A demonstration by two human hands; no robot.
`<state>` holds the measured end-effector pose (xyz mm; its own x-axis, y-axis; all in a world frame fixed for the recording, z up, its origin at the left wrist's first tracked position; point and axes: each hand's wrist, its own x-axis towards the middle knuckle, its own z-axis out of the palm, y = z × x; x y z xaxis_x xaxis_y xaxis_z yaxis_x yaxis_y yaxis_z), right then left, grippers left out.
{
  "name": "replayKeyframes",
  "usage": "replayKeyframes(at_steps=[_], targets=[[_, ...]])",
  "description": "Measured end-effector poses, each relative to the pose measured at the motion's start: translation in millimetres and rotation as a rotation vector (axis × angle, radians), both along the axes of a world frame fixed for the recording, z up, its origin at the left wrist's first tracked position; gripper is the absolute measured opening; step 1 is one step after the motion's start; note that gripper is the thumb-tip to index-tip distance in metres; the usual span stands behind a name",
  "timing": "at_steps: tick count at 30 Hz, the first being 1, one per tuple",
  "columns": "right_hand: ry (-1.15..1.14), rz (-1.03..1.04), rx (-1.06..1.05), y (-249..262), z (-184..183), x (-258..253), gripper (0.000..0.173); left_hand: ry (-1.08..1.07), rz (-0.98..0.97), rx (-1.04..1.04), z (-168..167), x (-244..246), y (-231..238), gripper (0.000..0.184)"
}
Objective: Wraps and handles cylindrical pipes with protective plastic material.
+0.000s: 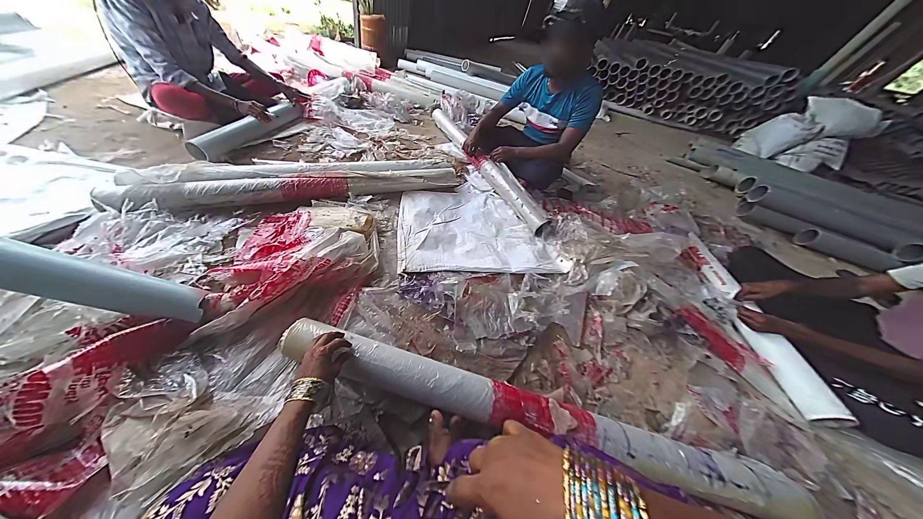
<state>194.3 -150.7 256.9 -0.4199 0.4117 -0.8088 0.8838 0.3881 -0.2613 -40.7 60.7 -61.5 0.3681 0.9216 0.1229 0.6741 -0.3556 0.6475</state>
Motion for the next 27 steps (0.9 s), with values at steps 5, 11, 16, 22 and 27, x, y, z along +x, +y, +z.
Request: replayKeyframes(at_steps=[5,11,16,22,27], targets=[[0.236,-0.041,0.096,4,10,20,0.044,0.098,-0.045,0.015,1,6,-5,0.03],[0.626,-0.284,0.54,17,-13,92,0.036,0.175,-0.078,-0.012,-1,8,-8,0.04],[0.481,-0.702,0.607,40,-99,139,0.04,0.141,-0.064,0.029,-3,9,-10,0.038],[-0.078,-0.932,0.507,30,-252,170,0.046,0.106,-0.044,0.118,-14,10,-9,0.031],[-0.079,-1.043,0.551,5,-285,180,0.048,0.063,-0.022,0.09,-9,19,-8,0.02]])
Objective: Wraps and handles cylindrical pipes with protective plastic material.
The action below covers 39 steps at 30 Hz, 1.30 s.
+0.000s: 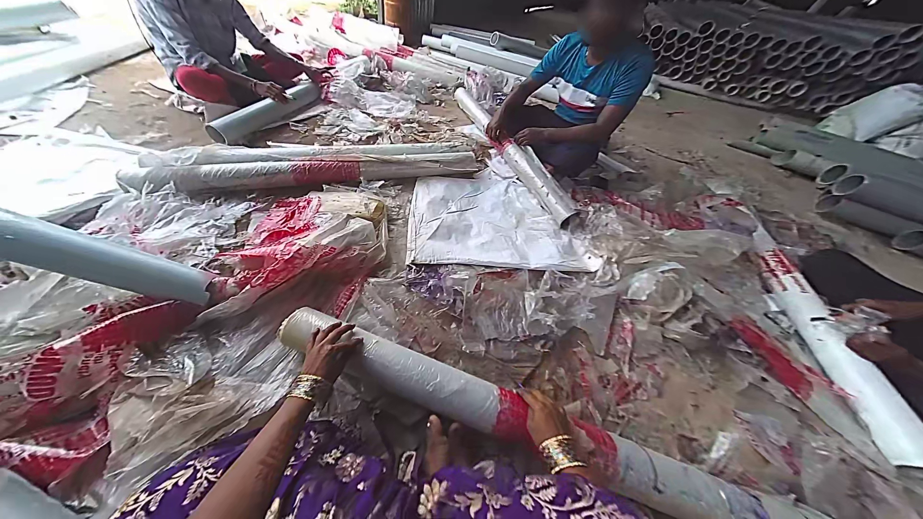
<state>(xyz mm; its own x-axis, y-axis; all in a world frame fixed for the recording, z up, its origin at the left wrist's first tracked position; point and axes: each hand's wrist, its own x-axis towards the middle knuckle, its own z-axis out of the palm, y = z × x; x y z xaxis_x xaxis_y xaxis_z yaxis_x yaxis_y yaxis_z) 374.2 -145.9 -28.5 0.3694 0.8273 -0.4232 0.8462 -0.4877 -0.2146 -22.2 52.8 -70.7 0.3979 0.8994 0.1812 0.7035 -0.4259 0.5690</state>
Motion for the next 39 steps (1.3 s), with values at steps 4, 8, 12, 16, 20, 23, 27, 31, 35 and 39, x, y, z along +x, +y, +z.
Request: replayKeyframes(at_steps=[4,8,12,16,20,23,27,31,35,39], targets=[[-0.084,-0.037,0.273,-11,-35,-3,0.042,-0.032,0.009,0.004,0,1,-2,0.017],[-0.13,-0.023,0.467,-16,-48,-6,0.039,-0.052,0.006,-0.003,3,-2,-2,0.018],[-0.151,-0.03,0.523,-20,-50,-6,0.039,-0.049,-0.007,-0.007,6,-1,-4,0.017],[-0.144,-0.032,0.541,-19,-52,-7,0.038,-0.029,0.016,-0.015,11,4,-8,0.017],[-0.152,-0.03,0.557,-19,-54,-7,0.038,0.014,-0.028,-0.019,21,7,-9,0.019],[-0.165,-0.029,0.59,-20,-58,-5,0.037,0.032,-0.144,-0.025,19,13,-12,0.021],[-0.169,-0.023,0.601,-20,-62,-4,0.037,0.078,-0.298,-0.028,17,28,-21,0.022],[-0.167,-0.024,0.59,-21,-61,-3,0.037,0.123,-0.42,-0.021,14,46,-27,0.025],[-0.154,-0.037,0.566,-21,-59,-3,0.037,0.136,-0.455,-0.061,14,54,-23,0.025],[-0.161,-0.026,0.591,-20,-63,-1,0.036,0.111,-0.469,-0.087,20,58,-23,0.019]])
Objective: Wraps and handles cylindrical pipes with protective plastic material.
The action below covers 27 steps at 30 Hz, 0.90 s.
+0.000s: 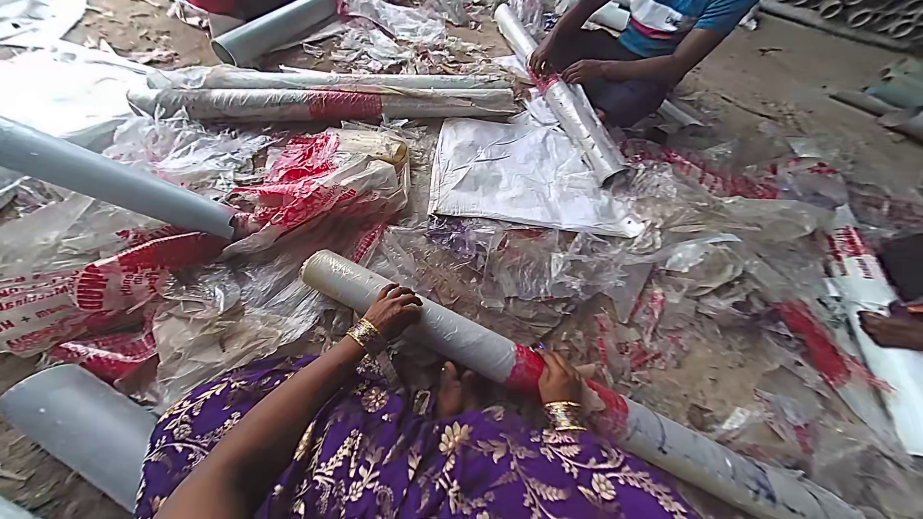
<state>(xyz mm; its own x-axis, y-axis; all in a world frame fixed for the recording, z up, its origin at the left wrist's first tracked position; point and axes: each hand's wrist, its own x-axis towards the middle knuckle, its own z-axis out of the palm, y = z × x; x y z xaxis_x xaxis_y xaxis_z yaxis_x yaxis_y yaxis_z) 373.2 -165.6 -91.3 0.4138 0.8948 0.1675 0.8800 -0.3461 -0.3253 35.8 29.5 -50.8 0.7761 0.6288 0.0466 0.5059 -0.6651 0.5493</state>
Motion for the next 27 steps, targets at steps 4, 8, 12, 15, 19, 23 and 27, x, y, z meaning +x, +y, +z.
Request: replayKeyframes(at_steps=[4,8,12,15,19,23,27], targets=[[0.046,0.02,-0.022,3,5,2,0.035,-0.052,-0.048,0.055,-2,27,-18,0.018],[0.076,0.019,-0.076,6,12,3,0.034,0.052,0.036,-0.072,5,69,-46,0.025],[0.069,0.014,-0.045,5,8,4,0.034,0.112,0.026,-0.089,0,91,-60,0.035],[0.063,0.007,-0.042,4,3,5,0.033,0.082,0.036,-0.074,-3,93,-60,0.027],[0.056,-0.003,-0.043,5,3,4,0.033,0.125,0.03,-0.133,7,98,-57,0.023],[0.049,0.003,-0.028,4,1,5,0.033,0.151,-0.001,-0.153,3,105,-58,0.026],[0.047,0.01,-0.024,3,2,3,0.033,0.393,-0.015,-0.298,33,116,-46,0.031]])
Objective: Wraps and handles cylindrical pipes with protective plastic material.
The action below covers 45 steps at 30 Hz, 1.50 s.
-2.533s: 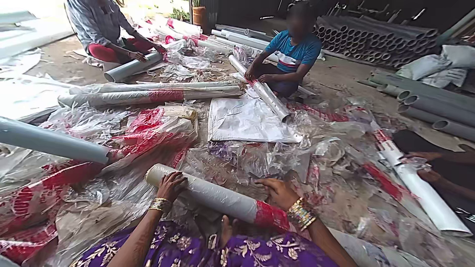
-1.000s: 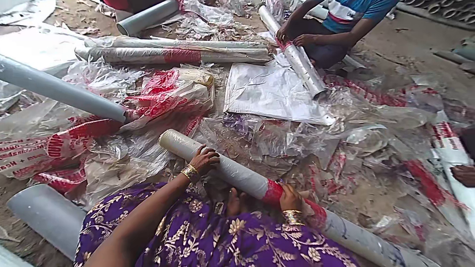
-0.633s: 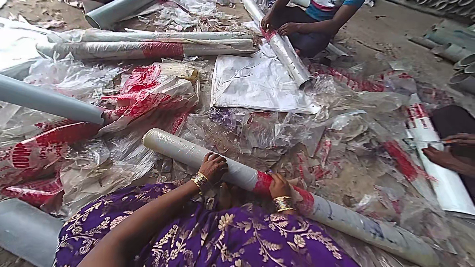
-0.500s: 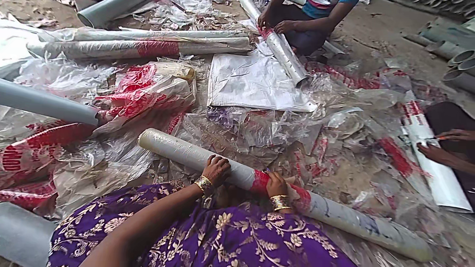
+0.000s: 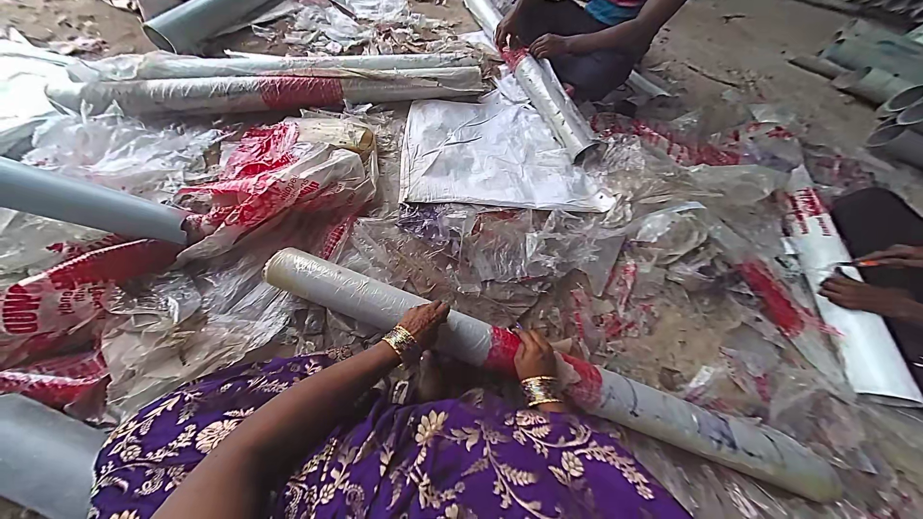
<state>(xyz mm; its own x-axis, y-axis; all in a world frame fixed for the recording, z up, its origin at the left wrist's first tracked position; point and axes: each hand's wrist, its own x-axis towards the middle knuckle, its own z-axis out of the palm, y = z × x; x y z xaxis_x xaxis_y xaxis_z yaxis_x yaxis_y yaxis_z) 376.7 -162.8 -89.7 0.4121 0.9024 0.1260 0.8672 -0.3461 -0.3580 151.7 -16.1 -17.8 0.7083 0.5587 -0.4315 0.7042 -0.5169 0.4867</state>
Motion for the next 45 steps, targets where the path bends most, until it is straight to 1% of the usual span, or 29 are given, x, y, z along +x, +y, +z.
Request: replayKeyframes(at_steps=[2,5,8,10,12,13,14,15,17,19,21,22,25,27,30,31,35,38,40,44,45], targets=[[-0.008,0.003,0.01,0,1,0,0.033,0.067,0.008,-0.045,12,7,9,0.034],[-0.009,0.007,0.029,0,0,0,0.033,0.103,0.008,-0.056,13,17,27,0.036],[-0.008,0.014,0.04,-1,0,0,0.032,0.115,0.022,-0.094,15,24,43,0.034],[-0.007,0.014,0.053,-1,0,1,0.032,0.023,0.096,-0.156,16,21,48,0.032],[0.0,0.01,0.063,-1,-1,2,0.032,-0.194,0.265,-0.225,12,10,49,0.028],[0.001,0.009,0.069,-1,-2,2,0.032,-0.297,0.332,-0.225,10,3,49,0.028],[0.006,0.007,0.069,-1,-2,2,0.032,-0.362,0.35,-0.184,8,-5,50,0.029],[0.005,0.004,0.071,-2,-3,2,0.032,-0.388,0.315,-0.134,7,-13,51,0.031],[-0.006,-0.005,0.078,-1,-5,1,0.032,-0.406,0.176,-0.061,3,-21,48,0.036],[-0.01,-0.013,0.07,0,-6,1,0.032,-0.355,0.044,-0.041,-3,-15,38,0.045],[-0.004,-0.019,0.046,1,-4,0,0.032,-0.209,-0.056,-0.035,-5,1,26,0.056],[-0.001,-0.018,0.034,1,-3,0,0.032,-0.162,-0.089,-0.034,-7,11,22,0.059],[0.002,-0.019,0.012,-1,-1,1,0.033,-0.115,-0.19,-0.05,-18,35,14,0.054],[0.003,-0.019,0.017,0,-1,1,0.032,-0.096,-0.227,-0.105,-25,46,17,0.049],[0.004,-0.022,0.026,-1,0,0,0.032,-0.159,-0.151,-0.169,-39,49,24,0.033],[-0.004,-0.023,0.037,-1,-1,-1,0.032,-0.154,-0.118,-0.162,-39,49,24,0.031],[-0.008,-0.028,0.033,0,2,-1,0.032,0.027,-0.072,-0.086,-23,55,15,0.036],[0.019,-0.041,-0.009,3,3,0,0.033,0.085,-0.06,-0.065,-13,63,14,0.04],[0.102,-0.101,-0.108,7,13,0,0.036,0.117,-0.046,-0.084,-10,70,15,0.039],[0.218,-0.249,-0.038,13,41,-19,0.032,0.114,-0.018,-0.097,-14,73,20,0.039],[0.257,-0.258,-0.068,13,52,-28,0.032,0.101,-0.018,-0.099,-15,72,20,0.038]])
